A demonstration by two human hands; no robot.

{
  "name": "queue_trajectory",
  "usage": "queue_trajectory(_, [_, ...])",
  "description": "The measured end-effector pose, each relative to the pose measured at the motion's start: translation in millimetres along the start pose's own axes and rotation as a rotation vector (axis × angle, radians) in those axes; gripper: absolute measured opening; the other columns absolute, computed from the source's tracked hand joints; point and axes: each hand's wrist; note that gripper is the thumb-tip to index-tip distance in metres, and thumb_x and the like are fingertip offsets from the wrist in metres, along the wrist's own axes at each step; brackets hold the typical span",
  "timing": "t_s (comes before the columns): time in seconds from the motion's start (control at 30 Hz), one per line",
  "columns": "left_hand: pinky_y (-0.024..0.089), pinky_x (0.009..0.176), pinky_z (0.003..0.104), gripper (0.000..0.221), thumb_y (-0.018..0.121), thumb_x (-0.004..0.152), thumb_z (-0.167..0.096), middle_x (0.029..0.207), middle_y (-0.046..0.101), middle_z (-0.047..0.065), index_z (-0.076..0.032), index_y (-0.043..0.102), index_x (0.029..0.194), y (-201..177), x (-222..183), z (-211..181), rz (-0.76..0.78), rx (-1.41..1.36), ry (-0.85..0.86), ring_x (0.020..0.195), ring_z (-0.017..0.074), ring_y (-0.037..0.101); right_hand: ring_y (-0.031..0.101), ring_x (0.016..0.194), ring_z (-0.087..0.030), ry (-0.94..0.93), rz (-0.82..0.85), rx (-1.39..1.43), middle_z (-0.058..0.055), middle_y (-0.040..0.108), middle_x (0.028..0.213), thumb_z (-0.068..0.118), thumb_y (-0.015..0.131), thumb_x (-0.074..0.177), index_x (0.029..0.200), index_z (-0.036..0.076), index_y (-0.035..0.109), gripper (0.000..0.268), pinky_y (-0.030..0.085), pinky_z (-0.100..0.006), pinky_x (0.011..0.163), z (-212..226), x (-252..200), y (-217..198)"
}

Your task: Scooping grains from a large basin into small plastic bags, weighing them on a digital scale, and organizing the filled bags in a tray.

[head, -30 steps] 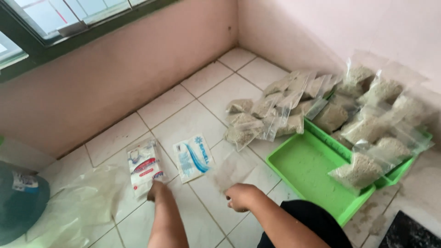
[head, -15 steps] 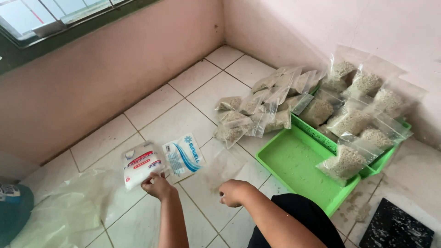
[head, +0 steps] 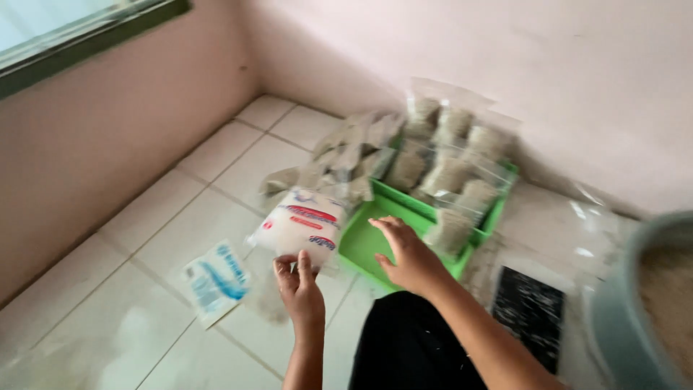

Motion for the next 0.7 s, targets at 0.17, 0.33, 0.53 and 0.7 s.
queue_trajectory(0.17, [0.042, 0.052, 0.029, 0.012, 0.058, 0.097, -0.016, 0.072, 0.061, 0.007, -0.005, 0.052, 0.096, 95, -46, -30, 0.440, 0.396, 0.009, 0.057, 0.0126, 0.048, 0.037, 0.138, -0.032, 0.158, 0.038, -0.287, -0.013, 0.036, 0.151, 0.018, 0.081, 0.068, 0.146, 0.013, 0.034, 0.091, 0.036, -0.044, 0.108, -66, -77, -75])
queue_trajectory(0.33, [0.056, 0.060, 0.049, 0.012, 0.057, 0.094, -0.018, 0.076, 0.066, 0.024, -0.007, 0.052, 0.092, 190, -95, -32, 0.858, 0.708, 0.175, 0.072, 0.0395, 0.070, 0.035, 0.136, -0.042, 0.354, -0.073, -0.239, -0.015, 0.026, 0.155, 0.035, 0.089, 0.065, 0.155, 0.018, 0.021, 0.114, 0.035, -0.053, 0.110, -89, -150, -125])
queue_trajectory(0.53, [0.057, 0.075, 0.050, 0.018, 0.058, 0.092, -0.035, 0.098, 0.073, 0.008, -0.017, 0.054, 0.094, 245, -152, 3, 1.268, 0.975, 0.213, 0.091, 0.0358, 0.071, 0.028, 0.139, -0.047, 0.382, -0.292, -0.216, -0.028, 0.027, 0.150, 0.055, 0.096, 0.049, 0.154, 0.002, 0.013, 0.144, 0.026, -0.057, 0.114, -128, -217, -138])
queue_trajectory(0.7, [0.058, 0.071, 0.044, 0.020, 0.060, 0.095, -0.037, 0.088, 0.072, 0.011, -0.017, 0.060, 0.099, 242, -154, 32, 1.432, 0.887, 0.179, 0.085, 0.0311, 0.072, 0.030, 0.138, -0.045, 0.411, -0.385, -0.074, -0.026, 0.029, 0.148, 0.059, 0.095, 0.050, 0.156, 0.006, 0.005, 0.149, 0.024, -0.056, 0.114, -163, -237, -120])
Point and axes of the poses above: each hand's wrist, its own x-axis towards the middle knuckle, its own y-axis out of the palm, z = x × y
